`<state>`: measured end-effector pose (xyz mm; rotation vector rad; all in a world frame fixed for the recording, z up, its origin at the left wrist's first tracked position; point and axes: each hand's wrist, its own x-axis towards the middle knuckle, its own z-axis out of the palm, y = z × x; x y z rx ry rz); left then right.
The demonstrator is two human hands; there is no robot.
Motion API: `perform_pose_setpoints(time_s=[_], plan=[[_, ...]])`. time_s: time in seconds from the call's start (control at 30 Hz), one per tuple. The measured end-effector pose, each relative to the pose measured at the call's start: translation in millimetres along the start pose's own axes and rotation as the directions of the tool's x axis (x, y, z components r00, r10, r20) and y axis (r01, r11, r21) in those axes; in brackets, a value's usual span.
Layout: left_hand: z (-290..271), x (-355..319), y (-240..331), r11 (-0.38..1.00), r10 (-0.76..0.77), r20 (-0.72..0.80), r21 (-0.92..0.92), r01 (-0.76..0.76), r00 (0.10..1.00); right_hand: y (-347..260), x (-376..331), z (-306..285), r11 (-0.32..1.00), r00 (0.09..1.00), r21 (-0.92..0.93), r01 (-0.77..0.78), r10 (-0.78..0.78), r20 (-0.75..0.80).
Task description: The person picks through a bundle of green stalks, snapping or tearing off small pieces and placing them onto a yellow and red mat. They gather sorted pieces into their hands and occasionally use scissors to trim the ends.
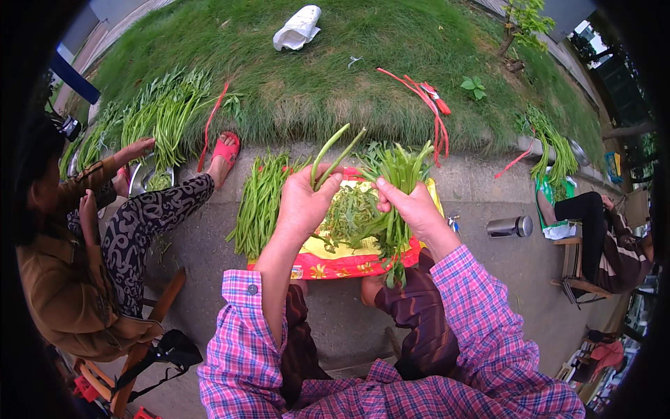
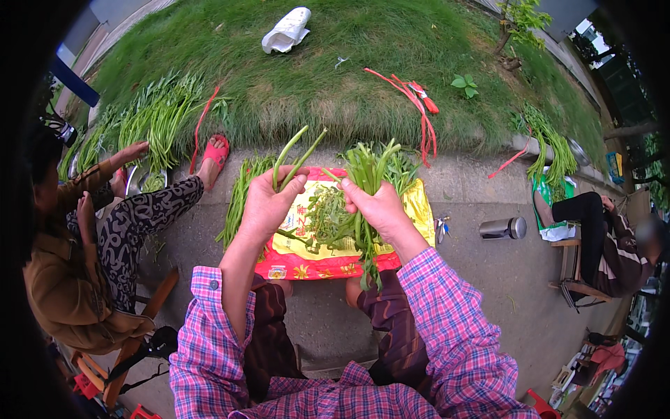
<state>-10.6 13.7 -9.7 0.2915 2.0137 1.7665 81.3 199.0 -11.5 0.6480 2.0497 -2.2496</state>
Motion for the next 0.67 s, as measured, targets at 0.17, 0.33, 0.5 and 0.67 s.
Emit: perform_pose_setpoints(time_s=[0.17,0.33,0.5,0.67], plan=[[1.8,-1.0,-6.6,0.996,0.088,0.007,0.033,-0.088,0.996,-0.1,-1.3,0.3,0.991,0.999,-0.133,-0.010,0.015,0.041],[0.1,-7.0,1.8,0.966,0.146,0.117,0.196,-0.167,0.982,4.0,-3.7,-0.1,0.971,0.997,-0.240,-0.002,0.022,0.080],[-0.5,-6.7,-5.1,0.931,0.165,0.090,0.315,-0.185,0.982,3.9,-4.5,-0.2,0.972,0.993,-0.233,-0.010,0.037,0.109],[-0.1,-8.8,-2.9,0.934,0.113,0.040,0.337,-0.120,0.993,9.5,-4.1,0.0,0.990,0.987,-0.140,0.003,0.020,0.163]])
